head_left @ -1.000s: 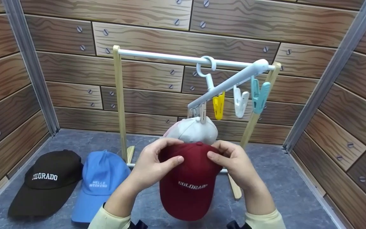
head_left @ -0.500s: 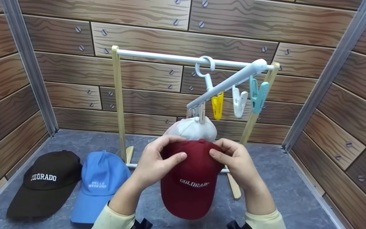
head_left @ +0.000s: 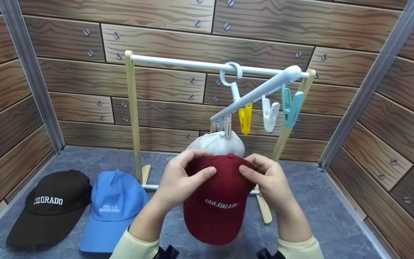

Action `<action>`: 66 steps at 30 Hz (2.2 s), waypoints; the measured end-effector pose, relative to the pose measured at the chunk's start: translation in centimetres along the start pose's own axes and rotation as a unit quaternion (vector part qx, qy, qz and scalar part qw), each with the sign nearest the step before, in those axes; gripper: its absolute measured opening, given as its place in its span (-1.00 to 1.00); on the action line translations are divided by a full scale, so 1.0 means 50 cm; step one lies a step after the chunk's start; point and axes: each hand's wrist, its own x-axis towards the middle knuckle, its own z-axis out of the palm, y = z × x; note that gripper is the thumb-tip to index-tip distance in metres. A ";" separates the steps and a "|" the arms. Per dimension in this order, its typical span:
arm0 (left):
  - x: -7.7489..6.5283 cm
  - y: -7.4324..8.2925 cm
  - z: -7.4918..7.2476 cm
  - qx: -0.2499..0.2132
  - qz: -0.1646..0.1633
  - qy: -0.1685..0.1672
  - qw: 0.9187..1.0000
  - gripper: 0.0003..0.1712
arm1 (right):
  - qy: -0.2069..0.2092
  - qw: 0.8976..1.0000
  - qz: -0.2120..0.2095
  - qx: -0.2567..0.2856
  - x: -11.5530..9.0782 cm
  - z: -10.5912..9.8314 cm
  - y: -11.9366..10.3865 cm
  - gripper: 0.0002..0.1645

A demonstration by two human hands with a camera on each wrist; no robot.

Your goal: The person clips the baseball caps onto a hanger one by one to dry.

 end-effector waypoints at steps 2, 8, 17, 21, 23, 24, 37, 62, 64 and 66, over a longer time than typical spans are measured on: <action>0.001 0.002 0.002 0.004 -0.003 0.000 1.000 -0.63 | 0.000 1.000 -0.003 -0.005 0.000 0.000 -0.001 -0.81; 0.001 0.011 0.007 0.028 -0.020 -0.011 0.999 -0.58 | 0.002 1.000 -0.005 -0.012 -0.002 -0.002 -0.005 -0.82; -0.001 0.013 0.015 0.019 -0.035 -0.022 0.999 -0.61 | -0.006 0.999 -0.011 -0.032 -0.001 -0.003 -0.007 -0.84; 0.000 0.011 0.023 0.001 -0.027 -0.016 0.999 -0.66 | -0.009 0.999 -0.013 -0.043 -0.002 -0.004 -0.006 -0.86; 0.000 0.011 0.027 -0.010 -0.024 -0.012 1.000 -0.68 | -0.012 0.999 -0.014 -0.048 -0.003 -0.004 -0.004 -0.86; -0.001 0.011 0.028 -0.016 -0.023 -0.010 1.000 -0.69 | -0.015 0.999 -0.014 -0.050 -0.003 -0.004 -0.004 -0.86; 0.007 0.008 0.042 -0.083 -0.024 0.006 0.996 -0.74 | -0.028 0.997 -0.011 -0.071 0.005 -0.017 0.000 -0.85; 0.035 0.026 0.036 -0.116 0.002 0.021 0.993 -0.75 | -0.095 0.995 -0.019 -0.025 0.100 -0.061 -0.039 -0.20; 0.037 0.027 0.035 -0.118 0.004 0.020 0.993 -0.76 | -0.099 0.995 -0.013 -0.030 0.107 -0.063 -0.044 -0.13; 0.039 0.027 0.035 -0.119 0.006 0.020 0.993 -0.76 | -0.105 0.994 -0.005 -0.036 0.114 -0.065 -0.049 -0.06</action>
